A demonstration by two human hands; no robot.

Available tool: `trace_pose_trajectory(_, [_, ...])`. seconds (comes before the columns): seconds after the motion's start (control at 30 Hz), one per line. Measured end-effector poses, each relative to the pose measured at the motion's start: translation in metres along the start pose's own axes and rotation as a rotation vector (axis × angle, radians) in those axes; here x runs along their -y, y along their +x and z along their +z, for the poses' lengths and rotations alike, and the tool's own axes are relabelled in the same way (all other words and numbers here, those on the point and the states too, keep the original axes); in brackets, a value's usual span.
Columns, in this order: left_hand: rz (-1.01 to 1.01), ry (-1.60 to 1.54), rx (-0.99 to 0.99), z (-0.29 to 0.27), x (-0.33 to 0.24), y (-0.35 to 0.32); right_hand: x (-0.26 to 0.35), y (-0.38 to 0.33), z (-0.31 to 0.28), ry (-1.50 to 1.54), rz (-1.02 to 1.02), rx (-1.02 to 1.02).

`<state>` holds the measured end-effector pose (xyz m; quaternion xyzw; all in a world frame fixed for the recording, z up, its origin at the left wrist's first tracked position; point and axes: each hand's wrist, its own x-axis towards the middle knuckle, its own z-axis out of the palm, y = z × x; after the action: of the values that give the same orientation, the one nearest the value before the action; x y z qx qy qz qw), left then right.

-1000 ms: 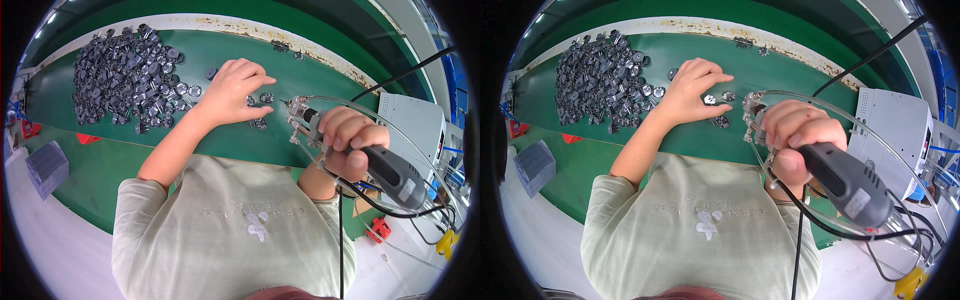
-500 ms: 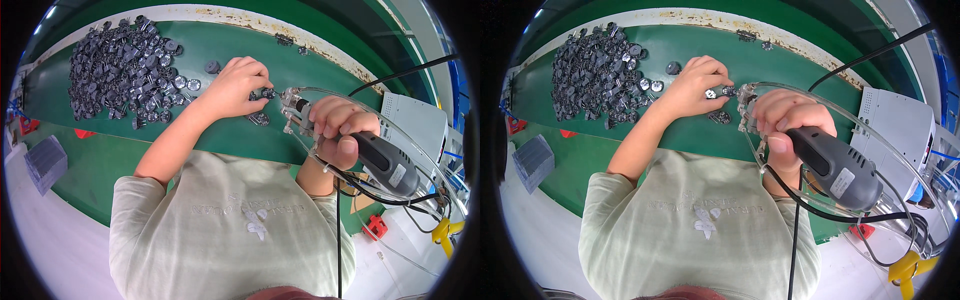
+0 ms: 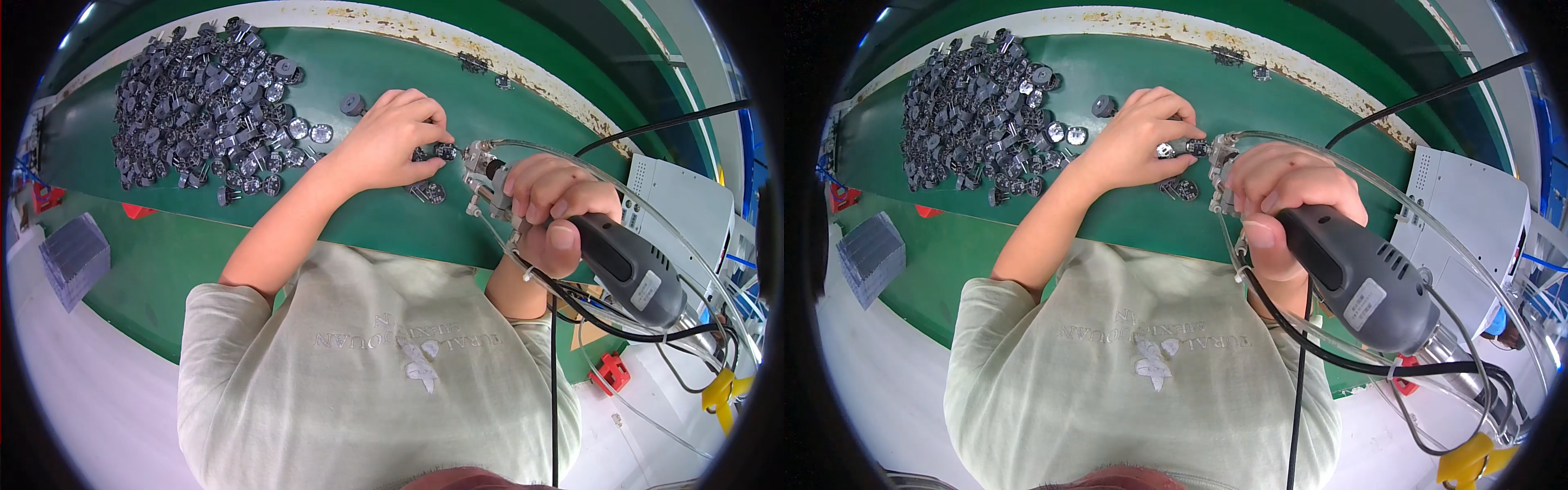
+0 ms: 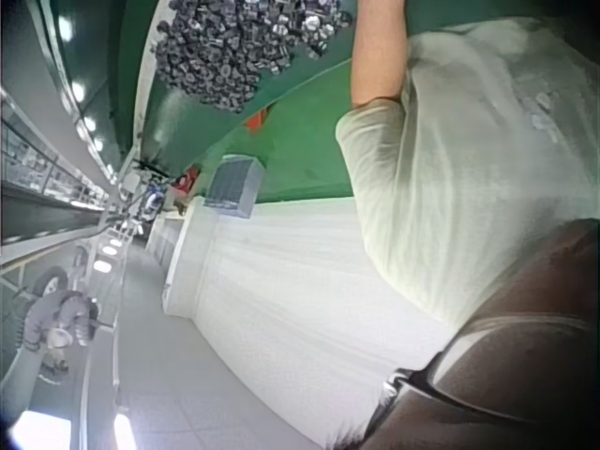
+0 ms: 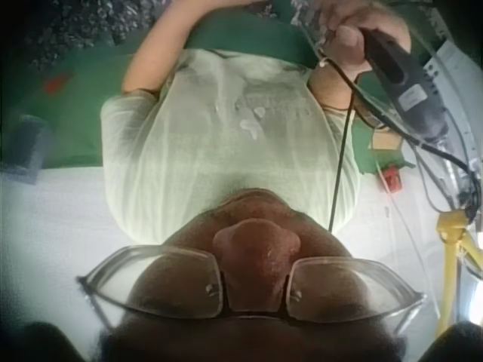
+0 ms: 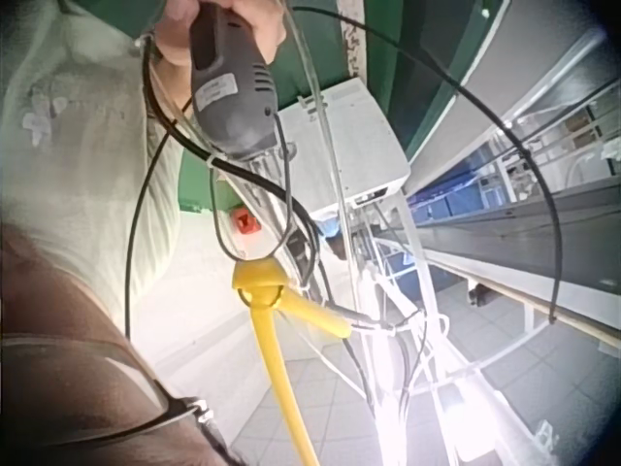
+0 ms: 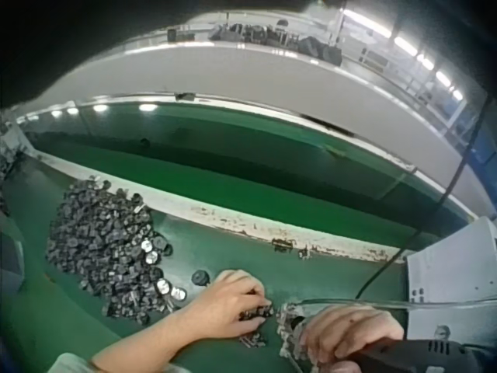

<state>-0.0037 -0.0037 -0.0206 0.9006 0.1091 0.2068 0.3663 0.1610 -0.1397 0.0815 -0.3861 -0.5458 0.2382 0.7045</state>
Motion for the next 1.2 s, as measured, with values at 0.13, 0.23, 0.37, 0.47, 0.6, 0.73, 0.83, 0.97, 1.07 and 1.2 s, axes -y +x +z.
trace_pose_trajectory(0.13, [0.023,0.001,0.022,-0.002,0.003,0.004,-0.009,0.010,0.001,0.034,0.030,0.027])
trace_pose_trajectory(0.23, [0.016,-0.031,0.031,-0.001,0.003,0.000,-0.018,0.012,0.001,0.104,0.057,0.048])
trace_pose_trajectory(0.37, [0.017,-0.022,0.039,-0.001,0.004,0.001,-0.008,0.011,0.005,0.066,0.077,0.057])
trace_pose_trajectory(0.47, [0.006,-0.021,0.032,0.000,0.005,0.000,0.011,0.006,0.004,0.112,-0.001,-0.006])
trace_pose_trajectory(0.6, [-0.002,-0.023,0.015,-0.002,0.004,-0.001,0.033,0.009,-0.003,0.036,-0.034,0.053])
trace_pose_trajectory(0.73, [0.017,-0.030,0.030,-0.002,0.006,-0.001,0.018,0.002,0.002,0.074,0.001,0.022])
trace_pose_trajectory(0.83, [0.016,-0.036,0.035,-0.001,0.006,-0.001,0.008,-0.003,-0.001,0.120,0.041,0.016])
trace_pose_trajectory(0.97, [0.016,-0.051,0.029,-0.002,0.005,-0.001,0.006,-0.004,-0.002,0.112,0.061,0.025])
trace_pose_trajectory(1.07, [0.017,-0.050,0.028,-0.003,0.005,-0.001,0.006,-0.004,-0.001,0.108,0.066,0.029])
trace_pose_trajectory(1.2, [0.015,-0.051,0.032,-0.002,0.006,-0.001,0.004,-0.005,-0.001,0.096,0.069,0.047])
